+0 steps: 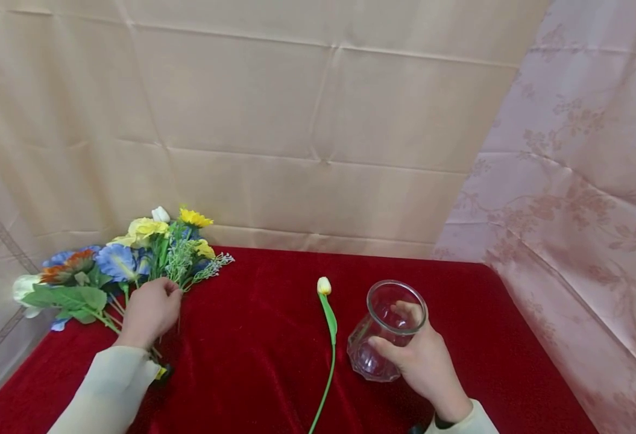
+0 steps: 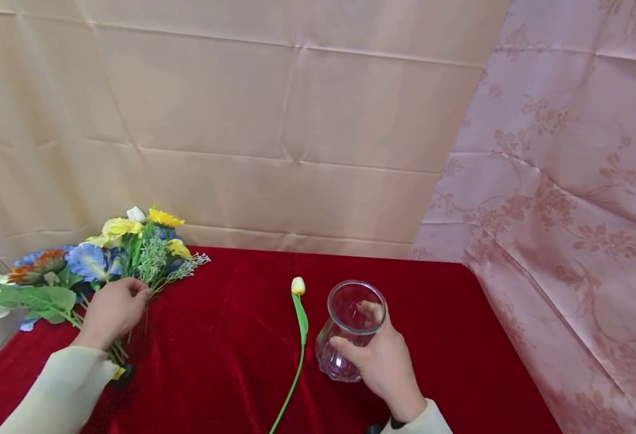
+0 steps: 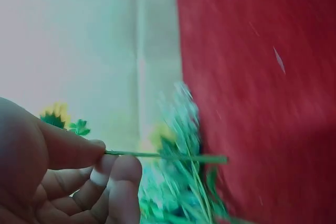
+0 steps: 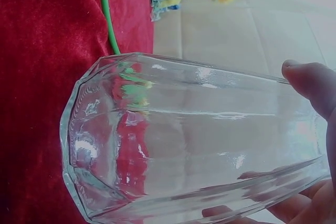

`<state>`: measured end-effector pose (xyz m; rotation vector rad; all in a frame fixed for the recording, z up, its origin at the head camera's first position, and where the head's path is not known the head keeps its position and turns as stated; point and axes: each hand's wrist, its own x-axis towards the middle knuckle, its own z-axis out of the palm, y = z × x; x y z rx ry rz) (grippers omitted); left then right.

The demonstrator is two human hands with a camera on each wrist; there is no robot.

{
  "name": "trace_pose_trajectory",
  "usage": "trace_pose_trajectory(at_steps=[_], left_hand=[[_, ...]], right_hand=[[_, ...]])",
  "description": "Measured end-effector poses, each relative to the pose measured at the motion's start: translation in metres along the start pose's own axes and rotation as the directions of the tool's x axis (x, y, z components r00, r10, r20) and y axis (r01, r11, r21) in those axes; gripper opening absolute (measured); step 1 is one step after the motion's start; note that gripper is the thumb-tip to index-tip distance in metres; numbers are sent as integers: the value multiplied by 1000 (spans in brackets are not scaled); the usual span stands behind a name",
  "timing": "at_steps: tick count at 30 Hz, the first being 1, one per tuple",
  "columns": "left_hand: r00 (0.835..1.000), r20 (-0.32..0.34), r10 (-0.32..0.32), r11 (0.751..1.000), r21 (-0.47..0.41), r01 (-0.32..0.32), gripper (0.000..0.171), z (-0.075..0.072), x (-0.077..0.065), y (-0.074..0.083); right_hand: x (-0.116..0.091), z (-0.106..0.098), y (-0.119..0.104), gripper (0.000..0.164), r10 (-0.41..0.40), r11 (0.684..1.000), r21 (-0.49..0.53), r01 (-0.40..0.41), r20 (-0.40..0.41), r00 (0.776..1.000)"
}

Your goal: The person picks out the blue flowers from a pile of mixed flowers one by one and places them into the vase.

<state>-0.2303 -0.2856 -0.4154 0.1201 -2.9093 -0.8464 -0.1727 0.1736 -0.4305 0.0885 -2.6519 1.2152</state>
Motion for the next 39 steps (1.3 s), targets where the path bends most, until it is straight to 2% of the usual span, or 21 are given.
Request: trace_pose_trajectory(at_steps=[3,6,11,14,18,21,24,27,28,30,36,39], left_hand=[[999,47,-22,995,-95,26,26,0,-1,11],[994,107,-29,979,-196,50,23,2,-4,22],[986,166,-19,944,-322,73,19,16,-11,41],[978,209,-25,906,-408,110,16,33,-17,53],[960,281,-7,832,-531,162,11,59,-29,71],[933,356,52,773,-606,188,10,77,-38,84],[886,443,136,713,-665,223,9,92,-47,96],[839,504,203,675,-693,252,8,105,-53,107],[827,520,214,674,-691,260,8,109,-56,111],[814,536,223,683,-682,261,8,116,-60,118],[797,570,199,738,-622,260,12,135,-71,132],[786,586,196,743,-612,271,13,142,-74,136]], right_hand=[[0,0,0,77,1,1000,-2,-1,4,1000],[1,0,1,77,2,1000,-2,-2,5,1000],[1,0,1,78,0,1000,1,0,3,1000],[1,0,2,78,-5,1000,-1,5,-2,1000],[1,1,2,77,-15,1000,-9,15,-8,1000],[1,1,1,77,-19,1000,-10,19,-9,1000],[1,0,1,77,-18,1000,-10,18,-7,1000],[1,0,0,77,-17,1000,-12,17,-5,1000],[1,0,0,77,-17,1000,-11,17,-4,1000],[1,0,0,78,-17,1000,-7,17,-3,1000],[1,1,0,78,-15,1000,-11,15,-5,1000],[0,1,0,79,-12,1000,-13,12,-7,1000]])
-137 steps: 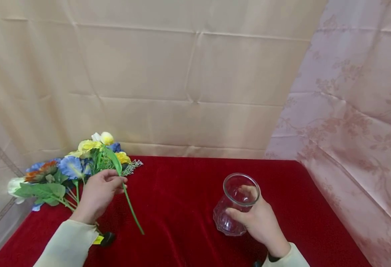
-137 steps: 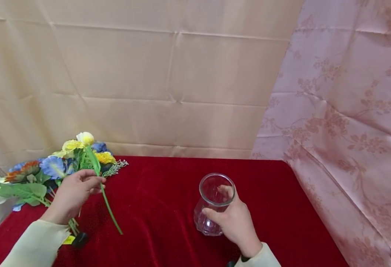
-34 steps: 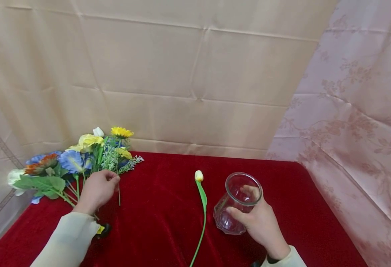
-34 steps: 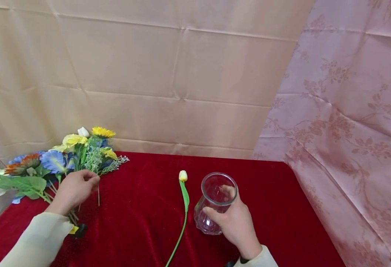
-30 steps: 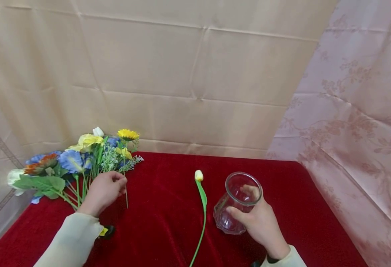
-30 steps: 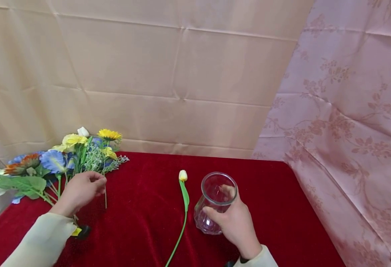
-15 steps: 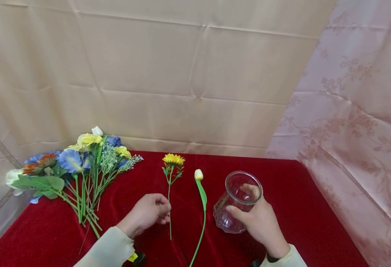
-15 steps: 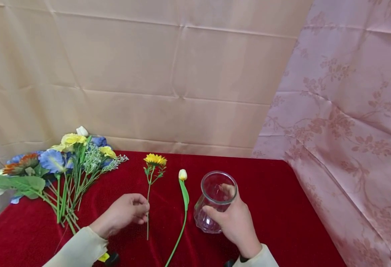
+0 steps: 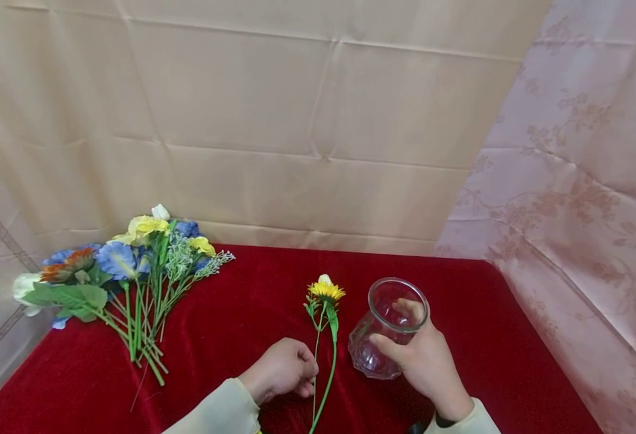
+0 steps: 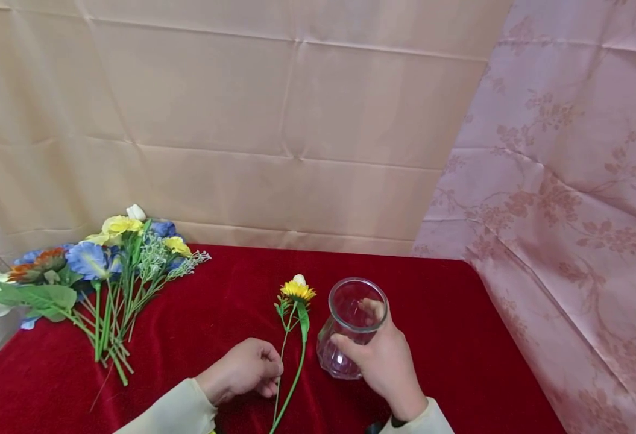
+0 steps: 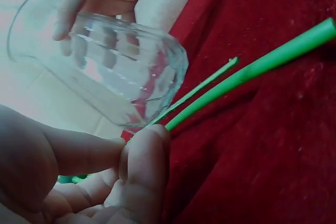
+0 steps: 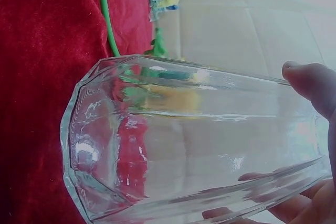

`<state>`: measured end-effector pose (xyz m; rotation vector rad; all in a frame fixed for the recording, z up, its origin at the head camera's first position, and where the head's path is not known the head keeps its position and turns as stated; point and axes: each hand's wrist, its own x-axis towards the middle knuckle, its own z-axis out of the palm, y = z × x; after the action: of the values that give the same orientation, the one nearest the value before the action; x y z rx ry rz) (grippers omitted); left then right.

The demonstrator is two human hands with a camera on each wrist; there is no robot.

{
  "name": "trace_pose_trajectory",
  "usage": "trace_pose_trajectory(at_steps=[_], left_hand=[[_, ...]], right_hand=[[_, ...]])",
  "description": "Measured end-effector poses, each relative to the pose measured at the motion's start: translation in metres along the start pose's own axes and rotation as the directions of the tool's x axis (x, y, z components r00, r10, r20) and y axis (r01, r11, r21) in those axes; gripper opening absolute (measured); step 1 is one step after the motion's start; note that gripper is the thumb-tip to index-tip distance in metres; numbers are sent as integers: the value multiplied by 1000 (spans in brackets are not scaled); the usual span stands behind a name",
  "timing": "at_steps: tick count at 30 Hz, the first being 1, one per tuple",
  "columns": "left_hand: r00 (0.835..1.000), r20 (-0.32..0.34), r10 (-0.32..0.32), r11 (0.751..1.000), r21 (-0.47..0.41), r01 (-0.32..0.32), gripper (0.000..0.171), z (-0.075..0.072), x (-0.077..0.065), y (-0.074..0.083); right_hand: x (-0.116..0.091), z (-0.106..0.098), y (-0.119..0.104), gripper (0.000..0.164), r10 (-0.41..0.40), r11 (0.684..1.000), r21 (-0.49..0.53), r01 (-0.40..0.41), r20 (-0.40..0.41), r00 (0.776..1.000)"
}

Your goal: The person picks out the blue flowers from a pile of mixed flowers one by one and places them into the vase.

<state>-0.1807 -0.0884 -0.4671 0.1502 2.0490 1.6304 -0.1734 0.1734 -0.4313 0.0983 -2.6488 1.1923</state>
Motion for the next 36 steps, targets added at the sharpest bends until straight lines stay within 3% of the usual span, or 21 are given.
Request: trace_pose_trajectory(at_steps=[3,6,7,9,11,12,14,17,18,19,20,23,26,29,33,36], left_hand=[[1000,-1,-14,999,44,14,17,4,0,-2],[1000,-13,7,985,173,-4,24,4,-2,-4],[1000,-17,23,972,234,-19,24,3,-3,-4],[995,-30,91,920,385,-72,20,2,-5,-3],[985,-31,171,833,539,-128,10,1,-7,-2],[975,-19,223,772,614,-164,9,1,-9,-2],[951,37,307,622,748,-230,22,3,-13,-1],[925,178,337,436,841,-320,44,9,-19,-1],[919,226,322,400,848,-348,49,11,-21,-2],[920,261,291,386,848,-363,53,12,-22,-3],[921,286,263,382,846,-372,57,14,-23,-4],[928,313,202,412,832,-371,61,17,-23,-8],[925,324,196,421,824,-378,60,18,-22,-10],[919,339,200,446,804,-394,62,15,-22,-10],[919,333,211,545,741,-394,66,1,-24,-7],[929,281,241,605,706,-370,66,-17,-25,-2]], right_hand=[[0,0,0,78,4,1000,5,-4,2,1000],[0,0,-1,78,8,1000,9,-8,5,1000],[0,0,-1,78,8,1000,9,-8,7,1000],[0,0,-1,78,11,1000,6,-11,8,1000],[0,0,-1,78,12,1000,4,-12,7,1000],[0,0,-1,78,13,1000,2,-13,7,1000],[0,0,-1,79,17,1000,0,-17,6,1000],[0,0,-1,78,19,1000,-3,-19,8,1000],[0,0,0,78,19,1000,-3,-19,10,1000],[0,0,0,78,20,1000,-3,-20,12,1000],[0,0,0,78,19,1000,-4,-19,14,1000],[0,0,0,77,22,1000,-1,-21,17,1000],[0,1,0,78,24,1000,-2,-24,17,1000],[0,0,1,78,17,1000,-8,-17,12,1000],[-1,0,2,79,9,1000,-16,-9,0,1000],[-1,0,2,79,8,1000,-17,-8,-8,1000]])
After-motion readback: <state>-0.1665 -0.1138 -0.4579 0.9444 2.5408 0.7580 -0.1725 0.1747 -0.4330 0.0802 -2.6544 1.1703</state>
